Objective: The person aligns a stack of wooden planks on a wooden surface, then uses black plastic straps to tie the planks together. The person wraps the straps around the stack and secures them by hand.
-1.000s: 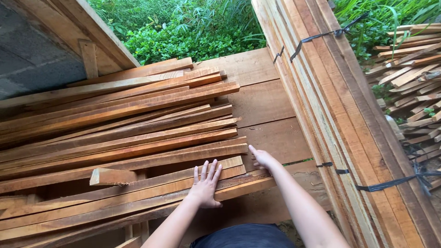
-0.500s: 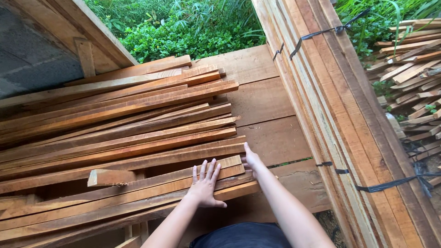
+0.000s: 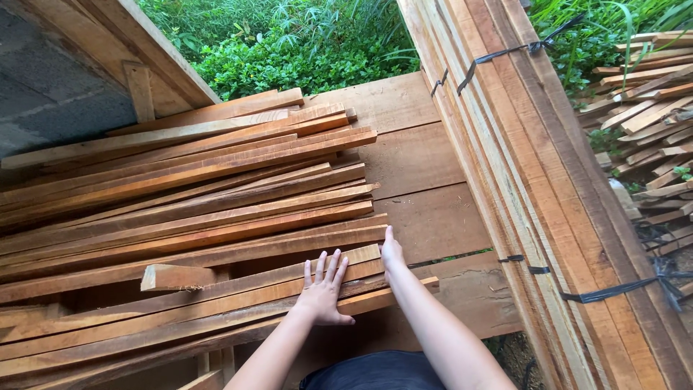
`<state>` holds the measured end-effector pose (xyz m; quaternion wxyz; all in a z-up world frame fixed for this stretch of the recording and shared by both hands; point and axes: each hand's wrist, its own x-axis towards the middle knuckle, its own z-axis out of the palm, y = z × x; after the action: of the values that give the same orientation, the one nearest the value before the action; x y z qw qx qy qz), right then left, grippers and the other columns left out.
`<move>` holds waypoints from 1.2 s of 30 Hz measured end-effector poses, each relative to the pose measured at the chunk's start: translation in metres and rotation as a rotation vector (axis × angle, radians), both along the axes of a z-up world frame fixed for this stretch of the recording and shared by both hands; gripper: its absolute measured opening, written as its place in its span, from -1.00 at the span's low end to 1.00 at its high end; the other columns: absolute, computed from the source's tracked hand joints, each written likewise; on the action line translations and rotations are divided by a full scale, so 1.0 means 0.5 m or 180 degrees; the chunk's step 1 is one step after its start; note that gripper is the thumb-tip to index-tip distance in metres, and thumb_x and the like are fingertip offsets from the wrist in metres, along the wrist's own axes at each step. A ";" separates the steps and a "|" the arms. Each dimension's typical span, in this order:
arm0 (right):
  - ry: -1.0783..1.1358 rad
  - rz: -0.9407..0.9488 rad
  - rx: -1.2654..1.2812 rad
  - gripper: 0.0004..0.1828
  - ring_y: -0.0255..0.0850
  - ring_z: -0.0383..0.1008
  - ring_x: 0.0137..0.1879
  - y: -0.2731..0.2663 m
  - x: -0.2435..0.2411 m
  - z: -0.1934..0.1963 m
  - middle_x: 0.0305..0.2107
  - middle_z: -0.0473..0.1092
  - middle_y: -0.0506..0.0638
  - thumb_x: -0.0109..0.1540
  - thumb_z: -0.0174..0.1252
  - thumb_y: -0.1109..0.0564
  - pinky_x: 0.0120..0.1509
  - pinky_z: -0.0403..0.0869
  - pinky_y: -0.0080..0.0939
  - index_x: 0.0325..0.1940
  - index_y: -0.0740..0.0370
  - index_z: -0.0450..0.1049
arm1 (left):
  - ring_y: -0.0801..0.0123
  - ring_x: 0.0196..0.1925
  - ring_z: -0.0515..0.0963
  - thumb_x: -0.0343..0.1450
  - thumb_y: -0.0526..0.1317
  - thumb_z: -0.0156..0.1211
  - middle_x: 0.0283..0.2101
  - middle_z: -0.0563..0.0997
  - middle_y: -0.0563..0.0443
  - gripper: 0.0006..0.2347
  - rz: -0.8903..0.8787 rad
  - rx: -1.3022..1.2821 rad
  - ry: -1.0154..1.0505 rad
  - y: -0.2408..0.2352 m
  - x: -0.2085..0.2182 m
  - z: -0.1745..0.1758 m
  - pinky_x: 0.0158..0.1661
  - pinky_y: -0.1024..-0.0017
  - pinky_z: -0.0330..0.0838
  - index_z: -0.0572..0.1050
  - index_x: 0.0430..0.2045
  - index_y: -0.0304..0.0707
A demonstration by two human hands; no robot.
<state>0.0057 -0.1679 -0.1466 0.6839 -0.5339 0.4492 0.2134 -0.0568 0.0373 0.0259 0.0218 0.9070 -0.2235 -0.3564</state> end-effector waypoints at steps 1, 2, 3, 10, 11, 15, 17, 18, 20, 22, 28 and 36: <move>0.0001 -0.0003 -0.0002 -0.10 -0.01 0.46 0.16 0.003 -0.001 0.002 0.07 0.48 0.21 0.33 -0.29 -0.52 0.26 0.38 -0.02 0.32 0.28 0.35 | -0.18 0.59 -0.51 0.07 0.39 0.42 0.58 -0.46 -0.20 0.27 -0.0003 -0.0002 0.0001 -0.003 0.000 0.000 0.38 -0.32 -0.60 -0.39 0.50 -0.14; -0.0284 0.0089 -0.0123 -0.11 -0.02 0.46 0.20 0.009 -0.001 0.004 0.09 0.48 0.20 0.34 -0.29 -0.49 0.28 0.38 -0.03 0.31 0.33 0.37 | -0.18 0.59 -0.50 0.07 0.39 0.42 0.58 -0.46 -0.20 0.27 -0.0010 0.0023 0.0002 -0.003 0.000 0.002 0.39 -0.31 -0.60 -0.39 0.50 -0.13; -0.0569 0.0180 -0.0244 -0.11 -0.03 0.47 0.24 0.016 -0.001 0.006 0.11 0.48 0.18 0.35 -0.29 -0.46 0.31 0.37 -0.04 0.29 0.38 0.39 | -0.19 0.59 -0.50 0.07 0.38 0.42 0.58 -0.45 -0.20 0.27 -0.0018 0.0048 0.0004 -0.002 0.000 0.003 0.39 -0.31 -0.60 -0.38 0.50 -0.13; -0.0243 0.0003 -0.0019 -0.18 0.00 0.44 0.24 -0.012 0.005 0.067 0.14 0.44 0.19 0.39 -0.25 -0.42 0.31 0.38 0.05 0.30 0.37 0.35 | -0.17 0.59 -0.49 0.07 0.36 0.44 0.58 -0.44 -0.18 0.26 0.0031 -0.0008 -0.0070 -0.001 -0.006 -0.002 0.40 -0.31 -0.59 -0.39 0.50 -0.11; -0.0333 0.0330 -0.0089 -0.26 -0.01 0.46 0.21 -0.026 0.007 0.057 0.12 0.46 0.19 0.36 -0.09 -0.36 0.29 0.41 0.04 0.28 0.35 0.36 | -0.17 0.59 -0.49 0.07 0.35 0.44 0.58 -0.44 -0.18 0.26 0.0035 -0.0044 -0.0069 -0.002 -0.006 -0.001 0.40 -0.30 -0.59 -0.39 0.50 -0.11; -0.0656 0.2018 -0.0935 -0.37 -0.12 0.55 0.02 -0.161 0.002 -0.003 -0.01 0.55 0.07 0.32 0.03 -0.33 0.20 0.49 -0.11 0.19 0.21 0.50 | -0.18 0.59 -0.47 0.07 0.34 0.45 0.58 -0.42 -0.17 0.26 0.0053 -0.0131 -0.0146 0.003 -0.007 -0.002 0.40 -0.30 -0.58 -0.38 0.50 -0.11; -0.0796 0.1723 -0.0858 -0.39 -0.16 0.56 -0.01 -0.206 -0.021 0.018 -0.04 0.56 0.03 0.31 0.05 -0.31 0.17 0.50 -0.12 0.17 0.20 0.50 | -0.16 0.59 -0.47 0.07 0.34 0.45 0.59 -0.42 -0.17 0.26 0.0061 -0.0118 -0.0119 0.000 -0.011 -0.005 0.40 -0.30 -0.58 -0.38 0.50 -0.11; -0.0971 0.1414 -0.0763 -0.42 -0.20 0.57 -0.04 -0.225 -0.025 0.030 -0.07 0.57 -0.02 0.30 0.06 -0.29 0.15 0.50 -0.14 0.16 0.19 0.49 | -0.14 0.59 -0.47 0.07 0.34 0.45 0.59 -0.43 -0.16 0.26 0.0060 -0.0078 -0.0124 0.002 -0.006 -0.004 0.40 -0.30 -0.59 -0.38 0.49 -0.11; -0.0900 0.1581 -0.0901 -0.41 -0.22 0.57 -0.04 -0.224 -0.055 0.079 -0.11 0.58 0.01 0.33 0.05 -0.30 0.14 0.49 -0.17 0.09 0.25 0.55 | -0.15 0.59 -0.48 0.07 0.34 0.45 0.59 -0.43 -0.16 0.26 0.0042 -0.0070 -0.0101 0.001 -0.006 -0.007 0.40 -0.29 -0.59 -0.38 0.50 -0.11; -0.0811 0.1742 -0.1031 -0.39 -0.24 0.58 -0.03 -0.217 -0.080 0.108 -0.16 0.60 0.03 0.35 0.04 -0.30 0.14 0.49 -0.20 0.02 0.31 0.60 | -0.16 0.59 -0.49 0.07 0.34 0.46 0.58 -0.43 -0.17 0.26 0.0018 -0.0056 -0.0064 0.000 -0.004 -0.002 0.40 -0.28 -0.60 -0.38 0.50 -0.11; -0.0819 0.1745 -0.1024 -0.49 -0.25 0.58 -0.06 -0.209 -0.098 0.106 -0.16 0.59 -0.03 0.32 0.07 -0.22 0.11 0.50 -0.21 0.05 0.25 0.55 | -0.15 0.59 -0.50 0.05 0.37 0.46 0.58 -0.45 -0.18 0.29 -0.0033 0.0034 -0.0093 -0.001 -0.004 0.008 0.40 -0.29 -0.62 -0.39 0.50 -0.13; -0.1307 0.2212 -0.2405 -0.58 -0.15 0.65 -0.02 -0.156 -0.103 0.281 -0.12 0.60 0.02 0.26 0.18 -0.19 0.07 0.56 -0.16 0.02 0.12 0.56 | -0.04 0.60 -0.47 0.17 0.55 0.14 0.59 -0.41 -0.07 0.15 0.0346 -0.0319 -0.0123 0.005 -0.011 -0.041 0.40 -0.26 -0.63 -0.34 0.50 -0.05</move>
<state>-0.0457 -0.2458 -0.0062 0.4076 -0.8896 0.1493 0.1419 -0.0622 0.0397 0.0052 0.0822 0.9222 -0.1918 -0.3255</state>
